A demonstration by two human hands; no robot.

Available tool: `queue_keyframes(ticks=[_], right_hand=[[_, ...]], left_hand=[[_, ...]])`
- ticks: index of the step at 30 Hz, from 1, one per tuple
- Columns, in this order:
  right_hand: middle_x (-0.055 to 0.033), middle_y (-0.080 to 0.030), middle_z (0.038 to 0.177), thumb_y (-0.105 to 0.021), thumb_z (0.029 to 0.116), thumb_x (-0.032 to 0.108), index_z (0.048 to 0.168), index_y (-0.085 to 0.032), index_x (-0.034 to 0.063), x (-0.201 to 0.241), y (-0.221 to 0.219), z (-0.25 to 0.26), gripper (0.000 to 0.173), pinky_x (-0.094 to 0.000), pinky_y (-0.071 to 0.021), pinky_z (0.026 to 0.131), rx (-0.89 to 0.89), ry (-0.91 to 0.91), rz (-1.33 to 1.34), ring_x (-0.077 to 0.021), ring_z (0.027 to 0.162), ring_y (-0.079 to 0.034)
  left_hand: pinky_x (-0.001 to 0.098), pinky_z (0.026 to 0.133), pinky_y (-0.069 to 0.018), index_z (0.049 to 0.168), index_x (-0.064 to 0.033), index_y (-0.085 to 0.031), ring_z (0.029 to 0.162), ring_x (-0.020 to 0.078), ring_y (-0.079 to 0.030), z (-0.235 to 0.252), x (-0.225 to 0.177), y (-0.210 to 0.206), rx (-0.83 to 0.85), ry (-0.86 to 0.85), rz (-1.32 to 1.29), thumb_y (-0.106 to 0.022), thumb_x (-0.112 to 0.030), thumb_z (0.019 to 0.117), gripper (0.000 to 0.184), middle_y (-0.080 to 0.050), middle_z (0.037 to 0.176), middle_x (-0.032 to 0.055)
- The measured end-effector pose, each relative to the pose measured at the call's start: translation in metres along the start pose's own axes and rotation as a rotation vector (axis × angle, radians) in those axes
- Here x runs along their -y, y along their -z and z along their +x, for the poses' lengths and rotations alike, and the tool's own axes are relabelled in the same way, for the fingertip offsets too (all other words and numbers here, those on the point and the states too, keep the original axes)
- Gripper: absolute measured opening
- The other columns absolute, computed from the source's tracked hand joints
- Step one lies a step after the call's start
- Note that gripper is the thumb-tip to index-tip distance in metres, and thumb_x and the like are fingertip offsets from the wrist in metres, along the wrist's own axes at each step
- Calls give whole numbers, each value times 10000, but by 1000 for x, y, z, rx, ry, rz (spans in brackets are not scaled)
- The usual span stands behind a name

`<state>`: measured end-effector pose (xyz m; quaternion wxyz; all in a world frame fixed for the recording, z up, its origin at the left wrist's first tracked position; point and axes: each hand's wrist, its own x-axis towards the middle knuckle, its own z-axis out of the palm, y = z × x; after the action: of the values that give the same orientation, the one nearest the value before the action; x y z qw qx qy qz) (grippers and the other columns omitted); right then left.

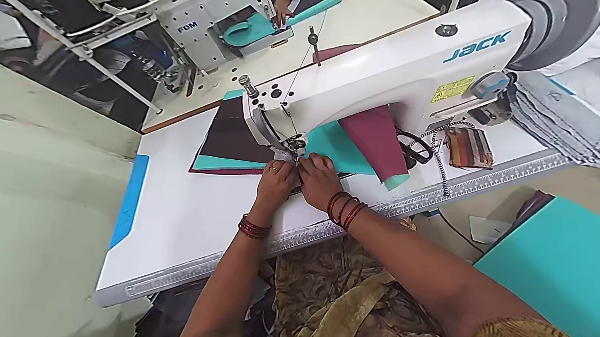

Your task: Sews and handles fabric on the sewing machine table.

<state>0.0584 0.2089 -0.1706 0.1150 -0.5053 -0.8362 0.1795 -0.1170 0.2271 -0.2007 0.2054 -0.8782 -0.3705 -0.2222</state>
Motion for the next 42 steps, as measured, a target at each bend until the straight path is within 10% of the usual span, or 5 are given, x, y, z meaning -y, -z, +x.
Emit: queue_keyframes(ticks=[16,23,27,32,42], right_hand=[[-191,-618,1377,-588,912,41,1245,-735,64,-11,-1,-47,365,-631,-345,1110,-196,79,162,-425,1370,-488],[-164,-716,997,-565,882,112,933,-766,54,-69,-3,-115,216,-532,-553,756,-581,64,77,-382,948,-688],[-248,-681,1118,-584,903,95,1010,-734,-31,-110,25,-114,223,-593,-528,868,-633,-212,-15,-459,1087,-642],[-320,-617,1259,-632,958,69,1271,-614,-120,-120,52,-90,366,-590,-448,1051,-394,-472,-117,-476,1239,-580],[-354,-648,1075,-646,953,108,1125,-606,-142,-87,84,-79,306,-634,-520,756,-91,-753,-106,-523,1035,-655]], left_hand=[[598,927,-528,941,79,-739,995,455,-701,11,35,2,-79,465,-171,-594,2,928,165,-721,996,273],[668,1116,-345,1340,87,-585,1375,505,-463,45,89,-1,466,700,-182,-611,-259,977,502,-531,1408,352],[637,1152,-320,1370,68,-571,1426,466,-419,45,99,1,496,725,-167,-612,-254,989,501,-499,1465,320],[608,1175,-308,1349,25,-626,1413,469,-444,19,92,3,378,673,-61,-432,-296,1061,473,-509,1477,298],[589,987,-497,1446,54,-514,1234,474,-600,20,-27,85,774,1196,181,-402,-505,1080,678,-550,1392,328]])
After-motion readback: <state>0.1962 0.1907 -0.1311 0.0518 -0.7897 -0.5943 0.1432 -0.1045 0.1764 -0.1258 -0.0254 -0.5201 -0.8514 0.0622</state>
